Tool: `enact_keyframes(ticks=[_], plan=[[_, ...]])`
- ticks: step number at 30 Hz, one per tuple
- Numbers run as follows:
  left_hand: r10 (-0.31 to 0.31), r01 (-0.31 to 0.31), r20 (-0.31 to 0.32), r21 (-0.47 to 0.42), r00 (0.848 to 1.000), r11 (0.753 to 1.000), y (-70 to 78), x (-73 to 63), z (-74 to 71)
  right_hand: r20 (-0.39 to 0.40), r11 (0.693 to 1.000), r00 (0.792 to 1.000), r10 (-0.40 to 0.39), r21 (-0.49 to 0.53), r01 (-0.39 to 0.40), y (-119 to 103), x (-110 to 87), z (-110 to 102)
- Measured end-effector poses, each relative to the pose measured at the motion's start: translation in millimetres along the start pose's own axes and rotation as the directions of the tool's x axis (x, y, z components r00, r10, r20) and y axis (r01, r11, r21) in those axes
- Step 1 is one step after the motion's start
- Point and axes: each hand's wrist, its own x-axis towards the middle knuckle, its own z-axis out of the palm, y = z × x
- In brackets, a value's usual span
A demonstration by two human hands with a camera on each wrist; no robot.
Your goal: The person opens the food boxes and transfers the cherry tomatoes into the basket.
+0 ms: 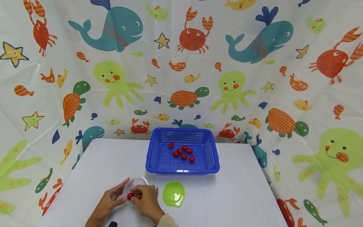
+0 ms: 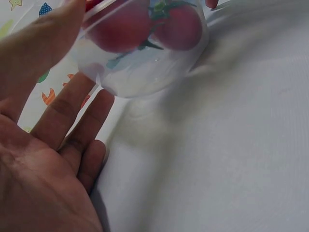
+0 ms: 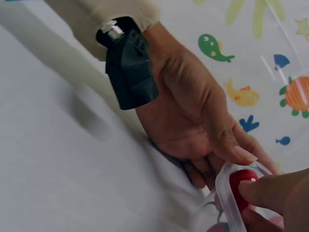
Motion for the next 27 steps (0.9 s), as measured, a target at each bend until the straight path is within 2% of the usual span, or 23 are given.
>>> enact_keyframes(ticks=[4,8,17,27], plan=[[-0.021,0.021,-0.002,0.003,1.000,1.000,0.7,0.6,-0.8,0.049,0.998,0.999,0.023,0.064,-0.026,0.5,1.2,-5.2],[-0.041,0.041,0.004,0.007,0.999,0.999,-0.4,1.3,-1.9,0.077,0.996,0.997,0.031,0.085,-0.037,-0.8,1.7,-8.8],[-0.045,0.045,0.000,-0.013,0.999,0.999,1.9,-0.7,1.3,0.043,0.995,0.997,0.068,0.077,-0.071,1.2,0.6,-6.8],[-0.048,0.048,-0.002,0.011,0.999,0.999,3.1,0.5,1.0,0.001,0.992,0.996,0.091,0.092,-0.091,2.9,-2.0,-6.7]])
